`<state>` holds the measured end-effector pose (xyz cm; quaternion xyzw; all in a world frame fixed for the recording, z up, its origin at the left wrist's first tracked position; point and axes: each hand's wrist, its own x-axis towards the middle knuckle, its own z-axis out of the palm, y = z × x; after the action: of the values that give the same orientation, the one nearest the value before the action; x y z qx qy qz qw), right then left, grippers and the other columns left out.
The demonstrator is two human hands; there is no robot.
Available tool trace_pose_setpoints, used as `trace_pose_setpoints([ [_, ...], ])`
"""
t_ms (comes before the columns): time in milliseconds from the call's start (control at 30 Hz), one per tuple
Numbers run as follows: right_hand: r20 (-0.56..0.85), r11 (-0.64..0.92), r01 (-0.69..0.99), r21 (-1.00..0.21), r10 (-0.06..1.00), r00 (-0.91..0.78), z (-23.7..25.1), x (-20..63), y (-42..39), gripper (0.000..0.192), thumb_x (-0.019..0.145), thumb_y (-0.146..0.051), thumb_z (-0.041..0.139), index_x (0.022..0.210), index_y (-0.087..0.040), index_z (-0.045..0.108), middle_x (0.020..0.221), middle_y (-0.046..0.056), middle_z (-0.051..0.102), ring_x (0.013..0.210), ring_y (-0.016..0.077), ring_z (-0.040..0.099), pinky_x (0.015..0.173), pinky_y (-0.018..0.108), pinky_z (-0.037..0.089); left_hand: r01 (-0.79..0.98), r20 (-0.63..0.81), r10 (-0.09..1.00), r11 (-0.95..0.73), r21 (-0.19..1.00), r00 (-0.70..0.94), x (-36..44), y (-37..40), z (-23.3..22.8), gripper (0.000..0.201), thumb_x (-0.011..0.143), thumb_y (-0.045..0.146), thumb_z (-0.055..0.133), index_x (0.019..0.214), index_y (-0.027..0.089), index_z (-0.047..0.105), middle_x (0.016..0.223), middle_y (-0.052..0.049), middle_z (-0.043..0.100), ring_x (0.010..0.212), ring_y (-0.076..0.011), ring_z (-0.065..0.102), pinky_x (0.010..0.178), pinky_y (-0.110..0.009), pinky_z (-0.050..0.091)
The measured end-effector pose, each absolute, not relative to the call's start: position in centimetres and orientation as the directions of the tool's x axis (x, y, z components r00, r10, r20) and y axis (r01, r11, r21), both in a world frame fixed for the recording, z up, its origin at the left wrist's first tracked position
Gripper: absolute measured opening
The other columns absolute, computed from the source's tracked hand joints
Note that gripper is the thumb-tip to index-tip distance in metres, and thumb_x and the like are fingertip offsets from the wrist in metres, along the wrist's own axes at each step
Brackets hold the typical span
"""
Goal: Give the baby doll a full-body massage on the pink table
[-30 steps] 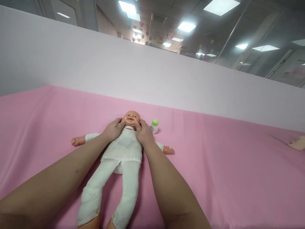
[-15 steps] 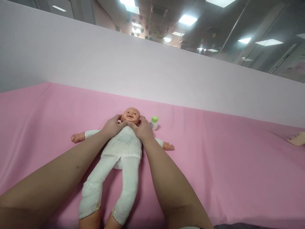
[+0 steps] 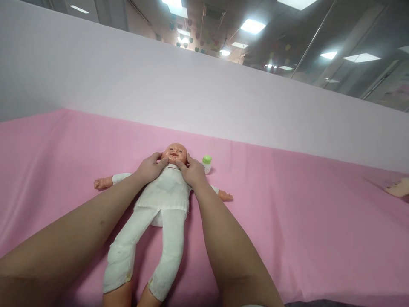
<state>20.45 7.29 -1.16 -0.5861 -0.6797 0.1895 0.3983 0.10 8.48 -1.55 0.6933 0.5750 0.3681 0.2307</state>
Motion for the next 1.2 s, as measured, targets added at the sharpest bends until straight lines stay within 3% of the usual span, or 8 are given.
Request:
trace_pose_setpoints([
  [267,0.349,0.278,0.628,-0.727,0.937,-0.011,-2.2,21.0,7.6,0.049,0.104,-0.048,0.035,0.140,-0.026,0.058,0.136,0.004,0.066,0.125,0.0216,0.062,0.109,0.040,0.046,0.604,0.229,0.973,-0.188,0.774,0.010,0.1,8.9,-1.9,0.047,0.101,0.057,0.029,0.103,0.024,0.062,0.104,-0.009,0.074,0.098,-0.0273,0.067,0.086,-0.039,0.048],
  [567,0.579,0.328,0.816,-0.476,0.815,0.009,0.1,22.5,5.1,0.035,0.095,-0.026,0.047,0.122,-0.022,0.068,0.123,0.009,0.070,0.119,0.0258,0.061,0.109,0.042,0.044,0.597,0.350,0.932,-0.228,0.770,-0.096,0.4,6.7,0.2,0.036,0.098,0.050,0.039,0.103,0.021,0.060,0.106,-0.010,0.070,0.101,-0.0272,0.063,0.091,-0.040,0.046],
  [700,0.610,0.254,0.865,-0.433,0.789,0.074,-0.2,24.8,5.0,0.047,0.088,-0.023,0.054,0.135,-0.017,0.060,0.142,0.013,0.058,0.138,0.0292,0.045,0.119,0.046,0.032,0.565,0.468,0.877,-0.333,0.755,-0.108,1.5,4.5,2.1,0.030,0.096,0.048,0.044,0.094,0.023,0.059,0.100,-0.008,0.068,0.098,-0.0253,0.062,0.090,-0.038,0.047],
  [800,0.531,0.191,0.877,-0.440,0.843,0.083,-0.9,25.8,5.7,0.064,0.083,-0.021,0.058,0.146,-0.018,0.050,0.158,0.011,0.041,0.147,0.0308,0.033,0.122,0.048,0.029,0.434,0.446,0.895,-0.393,0.810,-0.022,3.9,2.8,3.0,0.029,0.096,0.048,0.045,0.089,0.024,0.059,0.091,-0.003,0.067,0.088,-0.0219,0.062,0.083,-0.035,0.049],
  [900,0.451,0.183,0.858,-0.480,0.891,0.062,-1.2,26.0,6.3,0.067,0.082,-0.017,0.056,0.149,-0.019,0.046,0.160,0.010,0.039,0.147,0.0281,0.036,0.121,0.046,0.032,0.221,0.339,0.933,-0.359,0.907,0.125,7.4,2.1,3.7,0.026,0.094,0.047,0.052,0.087,0.023,0.061,0.091,-0.003,0.068,0.088,-0.0203,0.062,0.083,-0.033,0.050],
  [967,0.427,0.176,0.845,-0.506,0.902,0.068,-1.2,26.0,6.5,0.067,0.081,-0.013,0.054,0.147,-0.019,0.048,0.158,0.010,0.042,0.146,0.0271,0.040,0.120,0.046,0.034,-0.025,0.084,0.980,-0.081,0.996,0.178,9.7,2.5,4.1,0.029,0.095,0.046,0.052,0.086,0.020,0.060,0.083,-0.005,0.066,0.078,-0.0181,0.063,0.077,-0.032,0.052],
  [1067,0.422,0.169,0.826,-0.538,0.902,0.091,-0.9,26.2,6.5,0.065,0.080,-0.009,0.052,0.144,-0.021,0.051,0.155,0.009,0.046,0.142,0.0268,0.045,0.118,0.045,0.037,-0.259,-0.251,0.935,0.314,0.913,0.249,12.3,3.9,4.7,0.036,0.098,0.050,0.045,0.088,0.018,0.058,0.076,-0.007,0.063,0.067,-0.0168,0.063,0.070,-0.031,0.055],
  [1200,0.417,0.181,0.815,-0.551,0.905,0.081,-0.7,26.5,6.4,0.059,0.085,-0.009,0.048,0.141,-0.024,0.056,0.154,0.007,0.049,0.141,0.0259,0.047,0.118,0.046,0.037,-0.318,-0.333,0.922,0.381,0.868,0.197,14.2,6.1,4.7,0.032,0.098,0.051,0.048,0.089,0.020,0.052,0.072,-0.005,0.060,0.062,-0.0168,0.062,0.064,-0.031,0.055],
])
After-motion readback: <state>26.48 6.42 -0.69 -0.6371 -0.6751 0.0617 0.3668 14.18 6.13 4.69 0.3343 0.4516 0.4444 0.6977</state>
